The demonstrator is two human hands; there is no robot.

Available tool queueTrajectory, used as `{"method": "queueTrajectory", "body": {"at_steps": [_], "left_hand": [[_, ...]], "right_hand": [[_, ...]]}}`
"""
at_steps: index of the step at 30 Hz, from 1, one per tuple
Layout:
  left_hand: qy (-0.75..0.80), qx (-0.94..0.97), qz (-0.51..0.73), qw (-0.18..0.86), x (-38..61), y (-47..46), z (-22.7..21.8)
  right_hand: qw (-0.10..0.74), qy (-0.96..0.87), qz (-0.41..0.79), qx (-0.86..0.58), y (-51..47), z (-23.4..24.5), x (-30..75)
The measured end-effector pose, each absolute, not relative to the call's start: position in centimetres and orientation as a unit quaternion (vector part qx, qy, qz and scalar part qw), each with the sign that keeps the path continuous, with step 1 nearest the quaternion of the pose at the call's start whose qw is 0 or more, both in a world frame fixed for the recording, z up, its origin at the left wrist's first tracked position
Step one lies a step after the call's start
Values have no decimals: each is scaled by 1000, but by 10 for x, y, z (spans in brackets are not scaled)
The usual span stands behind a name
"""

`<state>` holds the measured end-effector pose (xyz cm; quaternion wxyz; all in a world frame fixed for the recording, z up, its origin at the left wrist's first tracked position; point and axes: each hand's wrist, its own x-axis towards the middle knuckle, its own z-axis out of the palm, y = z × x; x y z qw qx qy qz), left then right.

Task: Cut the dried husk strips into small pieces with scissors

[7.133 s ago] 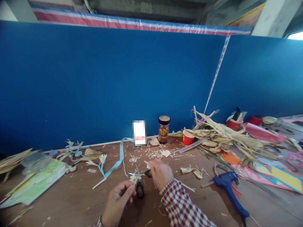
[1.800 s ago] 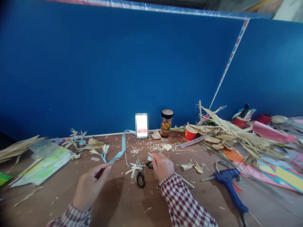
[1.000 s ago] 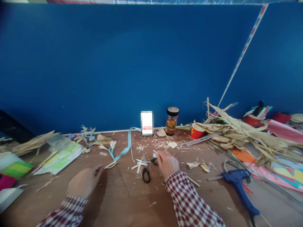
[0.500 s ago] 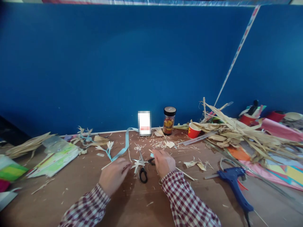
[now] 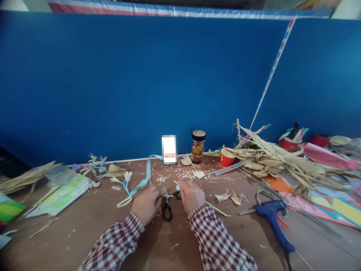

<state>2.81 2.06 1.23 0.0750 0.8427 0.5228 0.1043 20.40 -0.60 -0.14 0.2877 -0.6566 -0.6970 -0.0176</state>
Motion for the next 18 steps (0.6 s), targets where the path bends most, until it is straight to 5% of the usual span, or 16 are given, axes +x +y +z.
{"method": "queueTrajectory", "body": {"at_steps": [10, 18], "left_hand": [[487, 420, 391, 658, 23, 14, 5], [467, 381, 429, 672, 30, -1, -6]], "right_hand": [[320, -718, 3, -618, -10, 11, 199], [318, -745, 174, -560, -28, 40, 187]]}}
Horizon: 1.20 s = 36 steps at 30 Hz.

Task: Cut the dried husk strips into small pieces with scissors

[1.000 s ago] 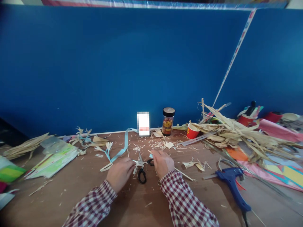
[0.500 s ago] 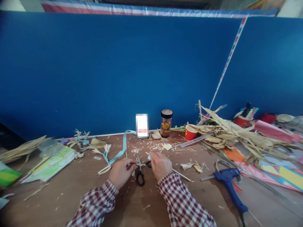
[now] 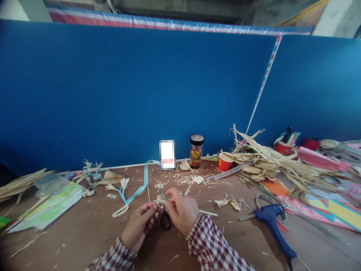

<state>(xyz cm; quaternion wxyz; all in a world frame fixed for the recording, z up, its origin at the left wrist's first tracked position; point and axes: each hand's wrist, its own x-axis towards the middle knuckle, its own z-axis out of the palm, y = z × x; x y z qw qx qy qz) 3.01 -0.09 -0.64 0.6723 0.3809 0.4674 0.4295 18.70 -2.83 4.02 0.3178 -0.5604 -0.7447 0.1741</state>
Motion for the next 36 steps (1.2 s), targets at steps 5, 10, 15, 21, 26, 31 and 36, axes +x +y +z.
{"method": "queueTrajectory", "body": {"at_steps": [5, 10, 15, 21, 26, 31, 36], "left_hand": [[459, 490, 417, 613, 31, -5, -14], [465, 511, 386, 611, 30, -5, -14], [469, 500, 359, 633, 30, -4, -17], [457, 562, 384, 572, 33, -8, -17], [444, 594, 394, 543, 33, -12, -10], [443, 588, 386, 556, 31, -16, -5], [484, 487, 432, 585, 31, -12, -13]], "right_hand": [[308, -755, 182, -549, -29, 34, 181], [323, -765, 157, -534, -25, 22, 179], [333, -755, 167, -539, -24, 19, 178], [321, -760, 189, -532, -23, 16, 176], [322, -761, 176, -535, -21, 18, 176], [368, -691, 97, -614, -7, 19, 208], [409, -677, 174, -586, -8, 18, 208]]}}
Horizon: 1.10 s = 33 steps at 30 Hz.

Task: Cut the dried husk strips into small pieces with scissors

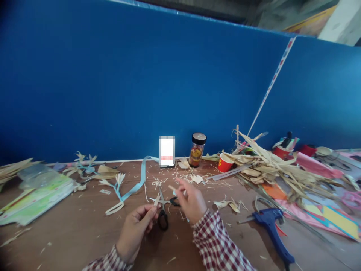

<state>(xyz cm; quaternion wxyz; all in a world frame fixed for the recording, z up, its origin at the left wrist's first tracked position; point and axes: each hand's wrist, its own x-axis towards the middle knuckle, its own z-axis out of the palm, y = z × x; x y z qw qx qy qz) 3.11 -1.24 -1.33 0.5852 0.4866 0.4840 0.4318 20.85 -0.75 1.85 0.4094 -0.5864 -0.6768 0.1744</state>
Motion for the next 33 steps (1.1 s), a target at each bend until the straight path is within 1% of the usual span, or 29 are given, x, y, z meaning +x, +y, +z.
{"method": "queueTrajectory", "body": {"at_steps": [2, 4, 8, 13, 16, 17, 20, 22, 24, 27, 30, 33], "left_hand": [[483, 476, 446, 585, 30, -10, -17], [474, 491, 448, 578, 30, -9, -19], [464, 537, 435, 554, 32, -14, -18], [452, 590, 419, 522, 34, -19, -13], [444, 610, 405, 516, 33, -20, -8], [442, 615, 401, 515, 33, -20, -7], [447, 613, 388, 523, 34, -20, -7], [457, 604, 373, 536, 35, -19, -9], [464, 606, 364, 533, 36, -18, -11], [468, 632, 369, 496, 34, -16, -13], [462, 647, 373, 478, 32, -16, -14], [451, 637, 398, 483, 31, -16, -16]], "right_hand": [[405, -685, 245, -554, -14, 15, 194], [397, -696, 261, -538, -19, 12, 179], [385, -714, 245, -531, -24, 11, 167], [349, -742, 198, -537, -23, 11, 170], [331, -728, 126, -588, -16, 8, 186], [329, -702, 90, -625, -13, 8, 194], [346, -668, 58, -656, -7, 11, 211], [363, -667, 52, -648, -8, 17, 212], [391, -703, 76, -589, -15, 23, 202], [353, -759, 115, -535, -25, 27, 182], [323, -771, 113, -537, -29, 24, 174], [321, -765, 115, -546, -28, 20, 174]]}}
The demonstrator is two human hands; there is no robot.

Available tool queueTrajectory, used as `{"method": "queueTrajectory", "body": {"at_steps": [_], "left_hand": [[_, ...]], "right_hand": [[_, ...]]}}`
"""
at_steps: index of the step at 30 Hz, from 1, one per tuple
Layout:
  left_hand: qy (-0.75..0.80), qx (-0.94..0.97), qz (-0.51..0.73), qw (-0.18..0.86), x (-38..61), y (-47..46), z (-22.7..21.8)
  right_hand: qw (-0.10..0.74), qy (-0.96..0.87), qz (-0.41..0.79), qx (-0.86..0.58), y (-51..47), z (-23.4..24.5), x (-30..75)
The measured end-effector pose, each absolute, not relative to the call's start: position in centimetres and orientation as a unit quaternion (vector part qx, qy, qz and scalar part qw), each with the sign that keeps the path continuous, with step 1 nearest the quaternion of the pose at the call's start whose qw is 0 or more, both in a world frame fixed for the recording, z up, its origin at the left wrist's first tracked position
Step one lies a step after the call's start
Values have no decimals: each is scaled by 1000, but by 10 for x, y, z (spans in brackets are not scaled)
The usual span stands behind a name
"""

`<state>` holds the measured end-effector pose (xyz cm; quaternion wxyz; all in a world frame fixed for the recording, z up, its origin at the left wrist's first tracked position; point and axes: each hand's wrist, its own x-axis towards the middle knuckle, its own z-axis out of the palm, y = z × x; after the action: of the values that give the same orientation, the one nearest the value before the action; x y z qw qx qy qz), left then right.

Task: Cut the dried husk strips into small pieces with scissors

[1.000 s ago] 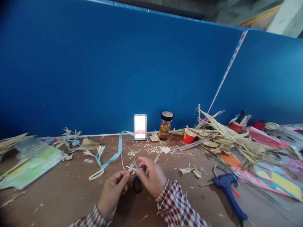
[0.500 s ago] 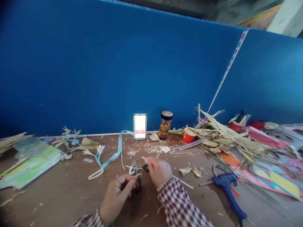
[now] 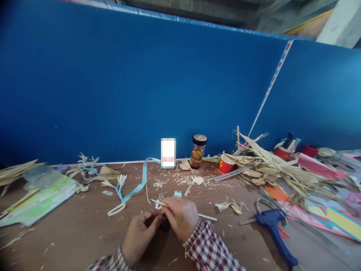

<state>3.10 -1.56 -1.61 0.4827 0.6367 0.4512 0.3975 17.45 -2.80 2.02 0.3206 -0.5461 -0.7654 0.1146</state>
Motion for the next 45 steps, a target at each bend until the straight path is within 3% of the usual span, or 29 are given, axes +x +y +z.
{"method": "queueTrajectory", "body": {"at_steps": [10, 19, 38, 45], "left_hand": [[457, 514, 471, 553, 27, -8, -13], [432, 435, 452, 648, 29, -7, -22], [456, 352, 506, 642, 27, -7, -14], [476, 282, 525, 646, 25, -1, -13]], "right_hand": [[345, -753, 114, -548, -28, 14, 168], [361, -728, 130, -569, -31, 13, 166], [355, -744, 63, -563, -30, 18, 168], [393, -729, 51, -558, -29, 16, 166]]}}
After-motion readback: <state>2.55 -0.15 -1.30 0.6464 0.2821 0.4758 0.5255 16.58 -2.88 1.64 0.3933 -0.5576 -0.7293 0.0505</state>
